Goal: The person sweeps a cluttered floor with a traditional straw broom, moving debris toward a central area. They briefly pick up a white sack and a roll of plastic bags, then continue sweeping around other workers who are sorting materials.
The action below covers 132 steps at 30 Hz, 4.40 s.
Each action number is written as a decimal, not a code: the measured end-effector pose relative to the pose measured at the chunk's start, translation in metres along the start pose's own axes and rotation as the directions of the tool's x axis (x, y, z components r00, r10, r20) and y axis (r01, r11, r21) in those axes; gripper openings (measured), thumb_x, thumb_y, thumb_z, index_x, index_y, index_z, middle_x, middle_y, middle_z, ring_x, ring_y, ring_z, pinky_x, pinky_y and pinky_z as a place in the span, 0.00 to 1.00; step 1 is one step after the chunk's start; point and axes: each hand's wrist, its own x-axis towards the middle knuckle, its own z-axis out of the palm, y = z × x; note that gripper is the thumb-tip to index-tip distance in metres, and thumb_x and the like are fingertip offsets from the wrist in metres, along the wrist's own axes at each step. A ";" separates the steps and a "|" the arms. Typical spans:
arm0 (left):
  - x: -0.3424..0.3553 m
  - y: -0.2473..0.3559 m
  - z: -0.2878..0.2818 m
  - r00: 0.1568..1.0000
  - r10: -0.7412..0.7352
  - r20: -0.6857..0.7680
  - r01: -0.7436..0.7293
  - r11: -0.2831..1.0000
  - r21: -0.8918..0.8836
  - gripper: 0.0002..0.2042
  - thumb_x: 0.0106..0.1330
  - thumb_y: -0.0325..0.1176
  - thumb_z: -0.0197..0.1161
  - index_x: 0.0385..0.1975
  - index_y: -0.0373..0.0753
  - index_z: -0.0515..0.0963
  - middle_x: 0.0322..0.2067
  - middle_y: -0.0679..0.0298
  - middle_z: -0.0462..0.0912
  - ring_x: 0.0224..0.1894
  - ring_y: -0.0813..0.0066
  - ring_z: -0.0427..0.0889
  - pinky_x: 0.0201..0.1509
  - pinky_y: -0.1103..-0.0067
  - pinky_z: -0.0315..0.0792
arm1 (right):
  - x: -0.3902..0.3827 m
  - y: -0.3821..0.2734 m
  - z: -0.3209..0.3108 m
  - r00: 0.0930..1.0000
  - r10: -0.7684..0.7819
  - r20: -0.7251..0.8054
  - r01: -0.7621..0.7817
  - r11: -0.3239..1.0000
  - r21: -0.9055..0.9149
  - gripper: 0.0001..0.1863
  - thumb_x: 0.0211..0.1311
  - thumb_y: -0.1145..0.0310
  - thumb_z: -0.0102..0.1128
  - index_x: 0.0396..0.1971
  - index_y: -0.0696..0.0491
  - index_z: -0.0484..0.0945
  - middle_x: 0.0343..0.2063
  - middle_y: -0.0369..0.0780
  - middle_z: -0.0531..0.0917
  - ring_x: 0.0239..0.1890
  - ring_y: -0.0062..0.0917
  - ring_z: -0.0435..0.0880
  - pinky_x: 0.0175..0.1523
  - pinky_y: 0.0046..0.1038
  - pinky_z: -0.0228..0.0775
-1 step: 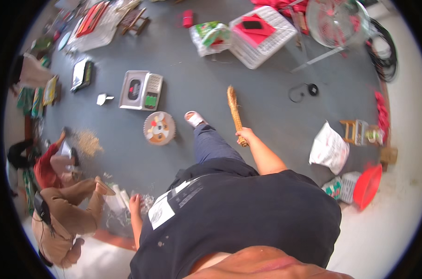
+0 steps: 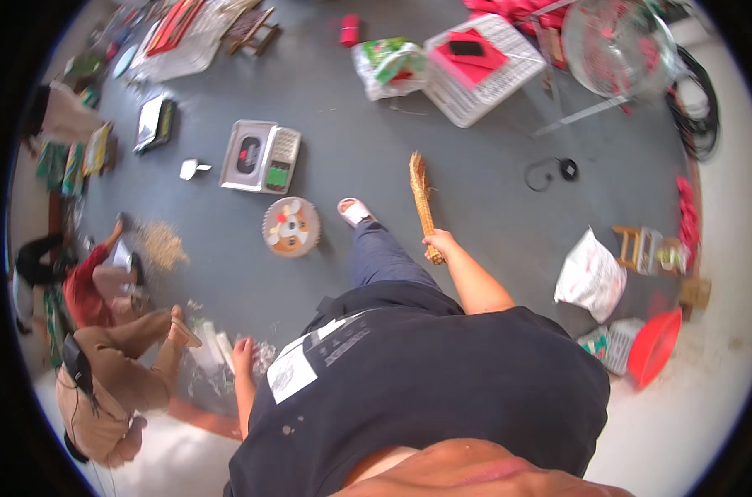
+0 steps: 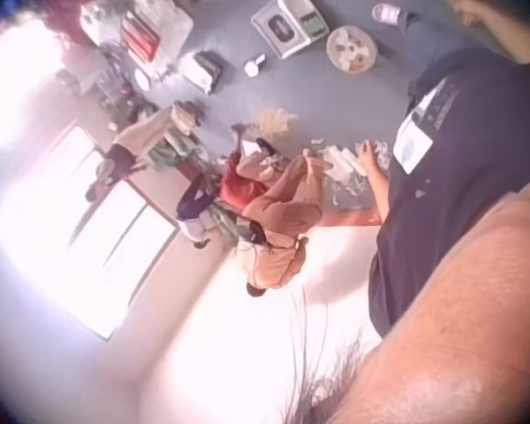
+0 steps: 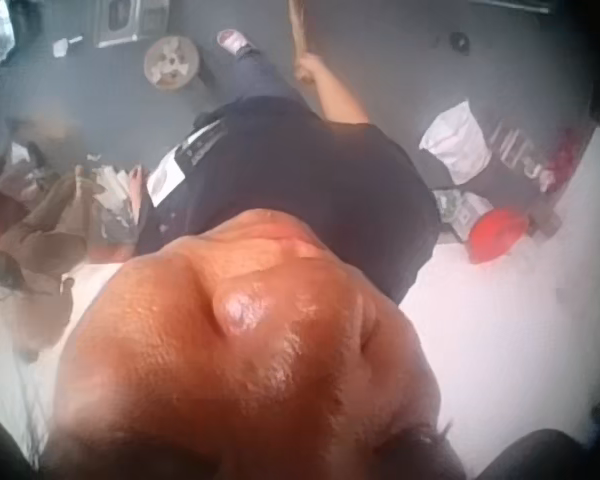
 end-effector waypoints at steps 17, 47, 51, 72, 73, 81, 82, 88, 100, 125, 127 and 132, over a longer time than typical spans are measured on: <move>-0.024 0.148 0.107 0.963 -0.255 -0.089 0.258 0.966 0.024 0.10 0.58 0.32 0.52 0.38 0.38 0.71 0.28 0.66 0.78 0.28 0.82 0.75 0.29 0.85 0.67 | 0.158 -0.388 0.152 0.971 -0.216 0.100 0.207 0.562 -0.801 0.30 0.39 0.74 0.57 0.50 0.47 0.63 0.32 0.41 0.77 0.27 0.29 0.78 0.30 0.30 0.72; -0.020 0.207 0.111 0.941 -0.305 -0.147 0.298 0.952 -0.063 0.10 0.59 0.34 0.50 0.38 0.38 0.71 0.30 0.69 0.77 0.30 0.83 0.74 0.28 0.86 0.66 | 0.106 -0.317 0.159 0.982 -0.118 0.149 0.162 0.112 -0.981 0.22 0.43 0.71 0.50 0.44 0.52 0.67 0.37 0.45 0.75 0.41 0.33 0.75 0.42 0.31 0.69; -0.034 0.192 0.109 0.922 -0.354 -0.160 0.356 0.934 -0.016 0.11 0.57 0.35 0.52 0.36 0.37 0.72 0.27 0.69 0.77 0.28 0.84 0.73 0.28 0.85 0.66 | 0.080 -0.275 0.175 0.958 -0.015 0.285 0.284 -0.057 -0.957 0.26 0.40 0.72 0.52 0.47 0.47 0.66 0.38 0.45 0.75 0.41 0.33 0.75 0.44 0.31 0.68; -0.155 -0.051 0.143 0.848 -0.520 -0.099 0.422 0.777 -0.468 0.10 0.58 0.34 0.51 0.37 0.37 0.71 0.28 0.66 0.77 0.28 0.84 0.73 0.26 0.84 0.67 | 0.177 -0.172 0.221 0.945 0.000 0.326 0.326 0.059 -0.944 0.12 0.41 0.77 0.51 0.31 0.59 0.68 0.16 0.39 0.70 0.13 0.27 0.71 0.12 0.29 0.63; -0.165 -0.073 0.144 0.849 -0.524 -0.069 0.427 0.757 -0.495 0.10 0.58 0.35 0.51 0.37 0.38 0.71 0.29 0.67 0.77 0.28 0.84 0.73 0.26 0.84 0.67 | 0.174 -0.134 0.231 0.895 -0.010 0.447 0.446 -0.031 -0.894 0.13 0.41 0.77 0.52 0.31 0.60 0.68 0.16 0.40 0.70 0.14 0.27 0.72 0.13 0.30 0.63; -0.230 -0.232 0.081 0.766 -0.640 -0.063 0.432 0.584 -0.687 0.09 0.59 0.36 0.49 0.37 0.42 0.70 0.29 0.70 0.75 0.29 0.83 0.73 0.28 0.84 0.67 | -0.058 0.023 0.469 0.840 0.388 0.378 0.252 0.337 -0.907 0.14 0.45 0.76 0.52 0.36 0.55 0.69 0.15 0.40 0.71 0.14 0.25 0.73 0.14 0.25 0.67; -0.240 -0.241 0.064 0.763 -0.637 -0.111 0.364 0.564 -0.741 0.09 0.59 0.36 0.49 0.37 0.42 0.70 0.29 0.69 0.75 0.29 0.83 0.73 0.28 0.84 0.67 | -0.072 0.030 0.487 0.810 0.409 0.421 0.250 0.409 -0.878 0.15 0.47 0.75 0.51 0.38 0.53 0.67 0.17 0.40 0.71 0.13 0.22 0.71 0.14 0.23 0.67; -0.288 -0.293 0.054 0.715 -0.684 -0.141 0.144 0.341 -0.929 0.10 0.60 0.36 0.48 0.38 0.42 0.70 0.31 0.67 0.75 0.31 0.82 0.73 0.30 0.84 0.67 | -0.131 0.063 0.517 0.771 0.430 0.470 0.166 0.577 -0.800 0.16 0.52 0.71 0.48 0.43 0.47 0.62 0.17 0.40 0.69 0.13 0.22 0.69 0.14 0.21 0.66; -0.306 -0.357 0.251 0.741 -0.660 0.125 0.308 0.169 -0.936 0.06 0.58 0.36 0.50 0.30 0.42 0.70 0.21 0.68 0.73 0.21 0.79 0.72 0.21 0.80 0.67 | -0.134 0.178 0.551 0.826 0.536 0.177 -0.052 0.384 -0.922 0.12 0.47 0.69 0.52 0.29 0.58 0.62 0.17 0.41 0.68 0.15 0.24 0.69 0.15 0.20 0.67; -0.161 -0.142 -0.008 0.793 -0.609 -0.026 -0.355 -0.427 -0.832 0.22 0.56 0.51 0.50 0.38 0.37 0.68 0.37 0.59 0.75 0.39 0.67 0.74 0.41 0.71 0.69 | -0.249 0.154 0.777 0.355 0.924 0.142 0.905 -0.302 -0.299 0.29 0.45 0.69 0.54 0.52 0.50 0.60 0.26 0.46 0.76 0.22 0.36 0.77 0.25 0.32 0.69; -0.116 -0.130 -0.081 0.856 -0.505 -0.109 -0.427 -0.572 -0.700 0.28 0.54 0.56 0.49 0.42 0.35 0.66 0.44 0.56 0.71 0.47 0.63 0.70 0.47 0.68 0.66 | -0.257 0.169 0.787 0.129 0.973 0.190 0.982 -0.152 0.111 0.30 0.46 0.62 0.53 0.52 0.50 0.59 0.33 0.48 0.76 0.28 0.39 0.77 0.34 0.32 0.70; -0.019 -0.142 -0.179 0.802 -0.567 -0.187 -0.588 -0.697 -0.411 0.15 0.53 0.43 0.56 0.28 0.36 0.68 0.26 0.61 0.73 0.31 0.69 0.73 0.36 0.74 0.70 | -0.314 0.214 0.812 0.101 0.985 0.141 0.928 -0.145 0.344 0.31 0.48 0.53 0.52 0.54 0.46 0.58 0.32 0.44 0.77 0.32 0.29 0.76 0.39 0.27 0.67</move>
